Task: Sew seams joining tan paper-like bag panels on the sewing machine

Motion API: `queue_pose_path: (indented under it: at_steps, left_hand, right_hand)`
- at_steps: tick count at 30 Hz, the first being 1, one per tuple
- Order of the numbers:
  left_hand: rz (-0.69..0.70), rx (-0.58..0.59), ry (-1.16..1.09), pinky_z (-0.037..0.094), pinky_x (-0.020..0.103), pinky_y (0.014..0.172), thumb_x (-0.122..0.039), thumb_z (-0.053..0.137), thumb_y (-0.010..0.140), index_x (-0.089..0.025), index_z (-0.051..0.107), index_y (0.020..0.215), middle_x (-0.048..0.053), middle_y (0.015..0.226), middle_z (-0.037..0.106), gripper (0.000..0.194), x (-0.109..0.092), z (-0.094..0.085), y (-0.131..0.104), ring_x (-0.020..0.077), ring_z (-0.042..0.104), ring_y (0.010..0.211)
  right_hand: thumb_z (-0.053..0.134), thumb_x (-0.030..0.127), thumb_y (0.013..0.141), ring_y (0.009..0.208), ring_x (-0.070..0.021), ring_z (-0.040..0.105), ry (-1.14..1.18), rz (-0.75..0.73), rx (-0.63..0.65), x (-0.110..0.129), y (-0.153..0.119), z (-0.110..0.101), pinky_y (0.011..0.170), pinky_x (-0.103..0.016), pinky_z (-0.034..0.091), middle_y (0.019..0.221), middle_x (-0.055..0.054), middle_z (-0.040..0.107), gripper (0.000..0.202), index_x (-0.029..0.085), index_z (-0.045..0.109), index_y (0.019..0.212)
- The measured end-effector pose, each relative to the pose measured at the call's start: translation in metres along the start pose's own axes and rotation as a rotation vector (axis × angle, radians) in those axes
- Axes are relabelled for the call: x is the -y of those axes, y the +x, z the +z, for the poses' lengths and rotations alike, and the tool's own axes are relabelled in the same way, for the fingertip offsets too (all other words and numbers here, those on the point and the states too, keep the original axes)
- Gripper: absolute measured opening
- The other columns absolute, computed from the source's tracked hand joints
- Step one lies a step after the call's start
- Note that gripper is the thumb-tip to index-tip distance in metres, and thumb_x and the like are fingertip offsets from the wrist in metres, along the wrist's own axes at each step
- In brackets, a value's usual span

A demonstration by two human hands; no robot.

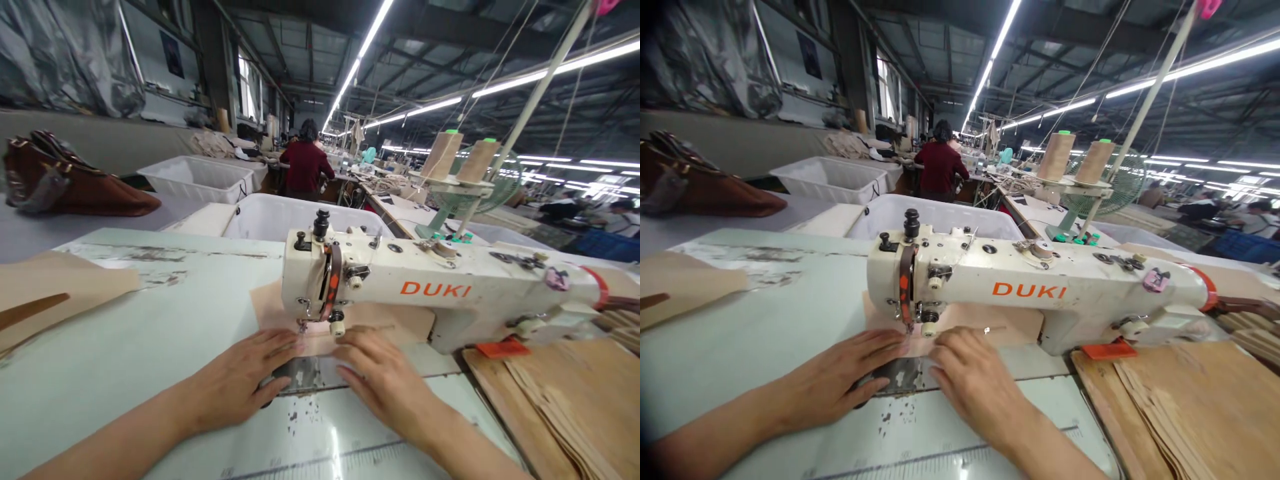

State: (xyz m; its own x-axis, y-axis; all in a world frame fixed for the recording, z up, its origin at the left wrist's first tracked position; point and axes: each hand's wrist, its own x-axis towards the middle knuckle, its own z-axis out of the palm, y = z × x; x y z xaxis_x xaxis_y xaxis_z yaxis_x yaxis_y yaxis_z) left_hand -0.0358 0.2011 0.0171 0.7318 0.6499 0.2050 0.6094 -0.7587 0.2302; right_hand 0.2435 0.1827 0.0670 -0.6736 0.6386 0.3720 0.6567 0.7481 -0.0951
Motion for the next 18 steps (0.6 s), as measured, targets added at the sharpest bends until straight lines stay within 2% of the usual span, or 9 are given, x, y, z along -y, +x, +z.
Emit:
queue_pose_path:
  at_steps: [4, 6, 13, 18]
  left_hand:
    - [-0.017, 0.012, 0.022, 0.037, 0.047, 0.113, -0.04, 0.049, 0.1, -0.031, 0.039, 0.148, 0.002, 0.149, 0.046, 0.05, 0.003, 0.003, -0.001, 0.0276, 0.044, 0.135]
    - [-0.005, 0.013, 0.022, 0.036, 0.047, 0.114, -0.039, 0.048, 0.1, -0.032, 0.037, 0.149, 0.001, 0.149, 0.046, 0.051, 0.004, 0.002, 0.0, 0.0265, 0.044, 0.136]
    - [0.052, -0.051, 0.014, 0.032, 0.042, 0.118, -0.036, 0.051, 0.099, -0.034, 0.033, 0.151, -0.002, 0.151, 0.044, 0.055, 0.006, -0.004, 0.003, 0.0236, 0.042, 0.137]
    - [0.066, -0.026, 0.021, 0.025, 0.042, 0.12, -0.035, 0.051, 0.099, -0.034, 0.031, 0.152, -0.001, 0.152, 0.042, 0.056, 0.009, -0.005, 0.005, 0.0228, 0.041, 0.138]
  right_hand:
    - [0.045, 0.019, 0.1, 0.109, -0.0173, 0.06, 0.123, -0.014, 0.065, -0.01, 0.025, 0.043, 0.097, -0.029, 0.047, 0.116, -0.004, 0.066, 0.028, 0.024, 0.065, 0.119]
    - [0.046, 0.015, 0.098, 0.11, -0.0166, 0.06, 0.129, -0.025, 0.084, -0.015, 0.03, 0.056, 0.099, -0.028, 0.046, 0.12, -0.002, 0.066, 0.032, 0.027, 0.064, 0.123]
    - [0.047, 0.012, 0.096, 0.116, -0.0186, 0.06, 0.087, -0.02, 0.094, -0.015, 0.025, 0.068, 0.107, -0.031, 0.043, 0.13, -0.001, 0.062, 0.038, 0.026, 0.06, 0.129]
    - [0.046, 0.011, 0.095, 0.113, -0.0205, 0.062, 0.039, -0.027, 0.052, -0.017, 0.026, 0.074, 0.105, -0.032, 0.047, 0.131, -0.003, 0.062, 0.038, 0.023, 0.062, 0.129]
